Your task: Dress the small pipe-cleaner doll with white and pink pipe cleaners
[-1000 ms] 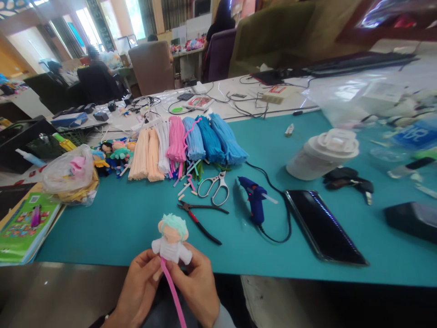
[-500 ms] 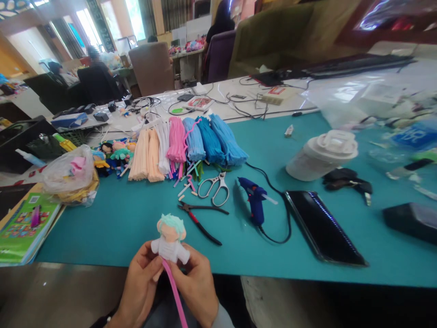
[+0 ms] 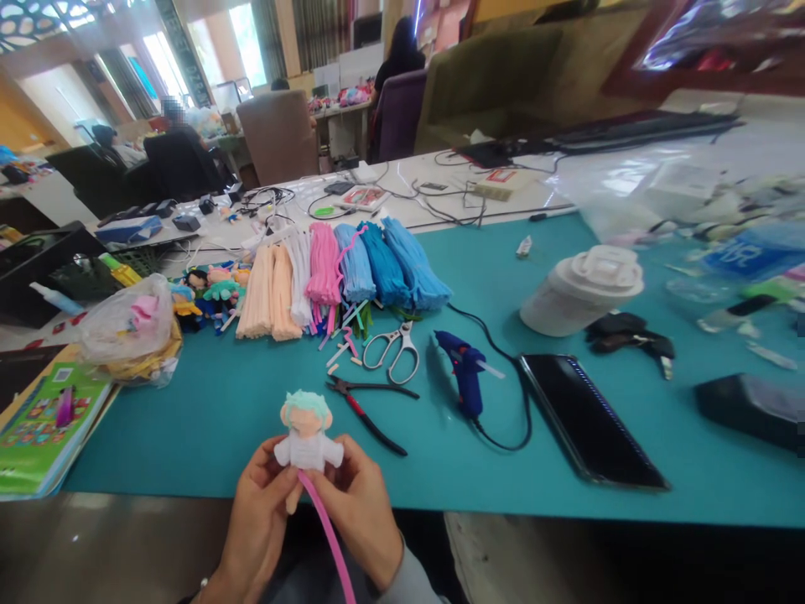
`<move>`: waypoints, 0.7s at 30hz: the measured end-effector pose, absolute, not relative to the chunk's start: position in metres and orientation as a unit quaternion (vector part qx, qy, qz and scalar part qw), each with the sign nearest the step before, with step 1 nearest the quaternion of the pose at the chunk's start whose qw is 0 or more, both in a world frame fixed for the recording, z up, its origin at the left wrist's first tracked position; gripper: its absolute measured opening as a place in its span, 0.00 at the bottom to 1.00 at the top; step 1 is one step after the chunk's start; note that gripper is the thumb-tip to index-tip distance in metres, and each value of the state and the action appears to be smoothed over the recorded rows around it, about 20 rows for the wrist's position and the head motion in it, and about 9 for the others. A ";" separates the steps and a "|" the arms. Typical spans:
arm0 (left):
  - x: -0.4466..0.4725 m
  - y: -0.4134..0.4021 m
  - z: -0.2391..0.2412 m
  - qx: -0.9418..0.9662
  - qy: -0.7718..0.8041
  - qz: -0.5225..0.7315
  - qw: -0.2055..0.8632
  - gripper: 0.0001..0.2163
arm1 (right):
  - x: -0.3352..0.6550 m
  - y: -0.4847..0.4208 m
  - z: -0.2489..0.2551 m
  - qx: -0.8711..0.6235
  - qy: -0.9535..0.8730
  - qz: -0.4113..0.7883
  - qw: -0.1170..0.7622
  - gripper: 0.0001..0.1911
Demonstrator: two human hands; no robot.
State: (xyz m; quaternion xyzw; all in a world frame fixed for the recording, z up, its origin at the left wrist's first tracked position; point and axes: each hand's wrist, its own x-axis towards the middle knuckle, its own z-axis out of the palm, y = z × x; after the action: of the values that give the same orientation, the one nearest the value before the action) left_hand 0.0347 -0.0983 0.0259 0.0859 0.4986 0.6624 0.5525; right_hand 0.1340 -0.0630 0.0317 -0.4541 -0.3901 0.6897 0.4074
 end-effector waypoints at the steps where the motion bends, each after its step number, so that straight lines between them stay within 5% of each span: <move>1: 0.035 -0.097 0.026 0.084 0.495 0.664 0.554 0.18 | 0.135 -0.062 0.032 -0.451 -0.389 0.691 0.410 0.18; 9: 0.029 -0.088 0.024 0.080 0.462 0.679 0.565 0.16 | 0.141 -0.058 0.038 -0.378 -0.374 0.752 0.389 0.17; 21: 0.036 -0.085 0.018 0.065 0.478 0.701 0.524 0.18 | 0.137 -0.055 0.031 -0.445 -0.466 0.640 0.419 0.20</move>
State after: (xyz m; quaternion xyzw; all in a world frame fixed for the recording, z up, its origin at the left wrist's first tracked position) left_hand 0.0360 -0.0846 0.0176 0.0653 0.4785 0.7015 0.5241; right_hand 0.1365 -0.0551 0.0313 -0.4450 -0.4659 0.6400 0.4188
